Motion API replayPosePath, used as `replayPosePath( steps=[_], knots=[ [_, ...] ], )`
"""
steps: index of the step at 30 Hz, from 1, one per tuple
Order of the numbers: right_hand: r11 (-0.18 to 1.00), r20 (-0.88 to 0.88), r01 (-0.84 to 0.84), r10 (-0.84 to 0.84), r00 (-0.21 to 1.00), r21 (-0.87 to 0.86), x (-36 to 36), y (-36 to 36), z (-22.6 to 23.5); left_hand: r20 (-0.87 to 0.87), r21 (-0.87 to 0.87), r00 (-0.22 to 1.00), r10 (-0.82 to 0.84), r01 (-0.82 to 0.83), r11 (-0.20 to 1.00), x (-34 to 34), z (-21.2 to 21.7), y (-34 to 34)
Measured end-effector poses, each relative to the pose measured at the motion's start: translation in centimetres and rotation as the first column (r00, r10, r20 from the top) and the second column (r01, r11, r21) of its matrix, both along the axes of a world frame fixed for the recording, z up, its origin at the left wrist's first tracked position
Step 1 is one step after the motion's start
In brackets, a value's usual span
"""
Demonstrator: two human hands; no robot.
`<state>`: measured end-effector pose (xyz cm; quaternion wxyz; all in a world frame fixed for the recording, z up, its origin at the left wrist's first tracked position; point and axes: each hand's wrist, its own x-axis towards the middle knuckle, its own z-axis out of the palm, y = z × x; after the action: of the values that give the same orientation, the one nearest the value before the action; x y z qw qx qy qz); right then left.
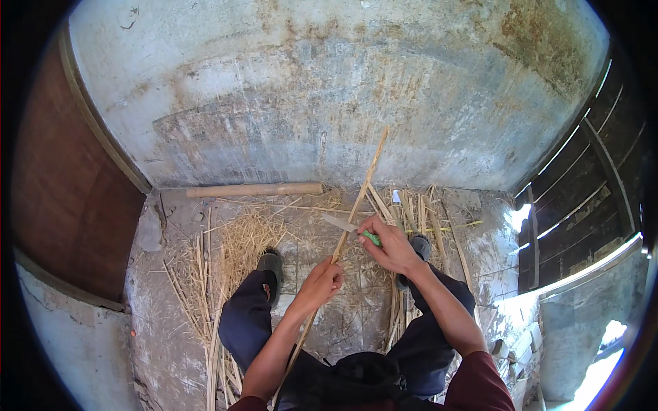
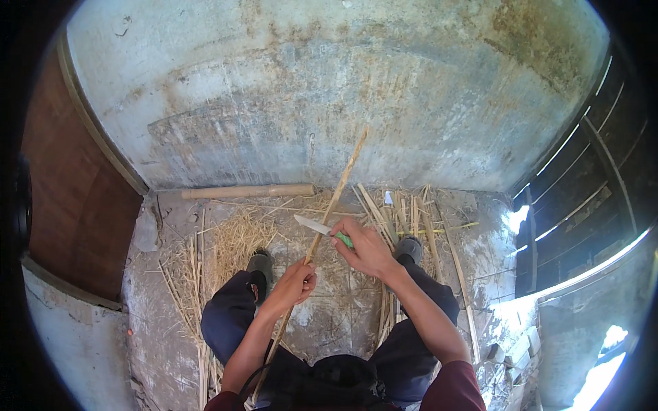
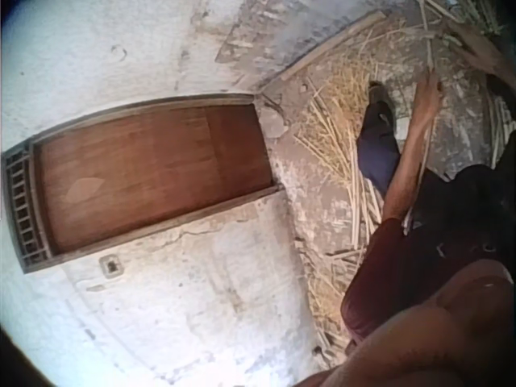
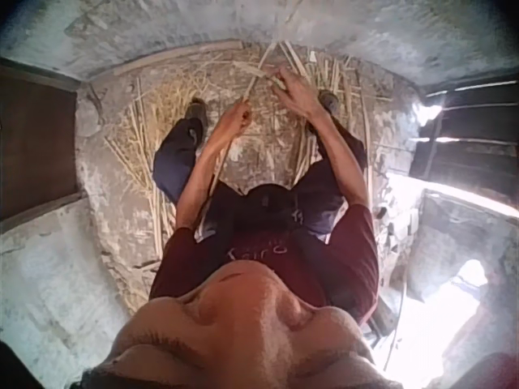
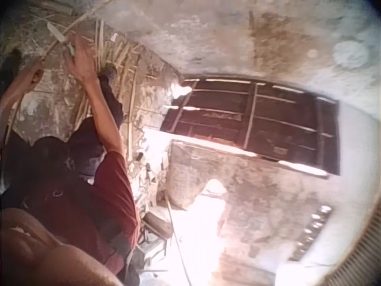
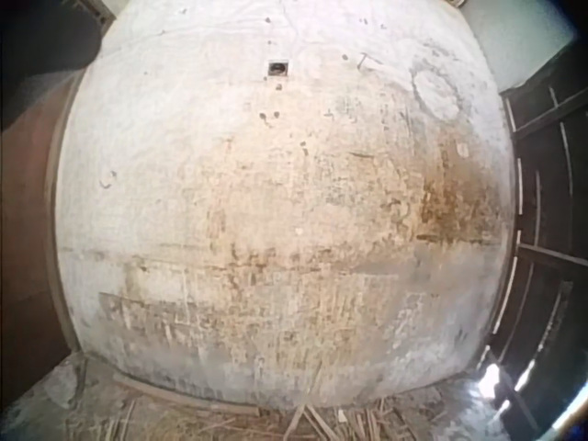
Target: The person whittles a bamboo pole using a small knife, shaving off thin strips of wood to smooth and shape the surface.
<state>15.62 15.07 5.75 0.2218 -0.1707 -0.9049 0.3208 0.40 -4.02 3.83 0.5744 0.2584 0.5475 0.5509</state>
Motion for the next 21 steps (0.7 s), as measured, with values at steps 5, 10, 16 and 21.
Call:
replayPosePath(
  steps=[5,10,16,21],
  knots=[
    [0.997,-0.08,-0.044,0.039,0.996,-0.069,-0.6,-1.4,0.6,0.003,0.008,1.0,-0.002,0.002,1.0,-0.3,0.0,0.1],
    [0.99,0.079,0.128,-0.123,0.989,-0.062,-0.3,0.0,-0.5,-0.002,-0.012,1.0,0.022,-0.022,1.0,-0.3,-0.2,0.1],
    [0.995,0.14,0.059,-0.07,0.988,0.079,-0.4,0.4,-3.1,-0.392,0.133,0.912,0.124,-0.078,0.988,-0.6,-5.3,0.3],
    [0.99,0.168,0.041,-0.064,0.984,0.138,-1.1,-1.4,-3.8,-0.588,0.088,0.804,0.084,-0.039,0.995,0.5,-4.3,0.4]
  ],
)
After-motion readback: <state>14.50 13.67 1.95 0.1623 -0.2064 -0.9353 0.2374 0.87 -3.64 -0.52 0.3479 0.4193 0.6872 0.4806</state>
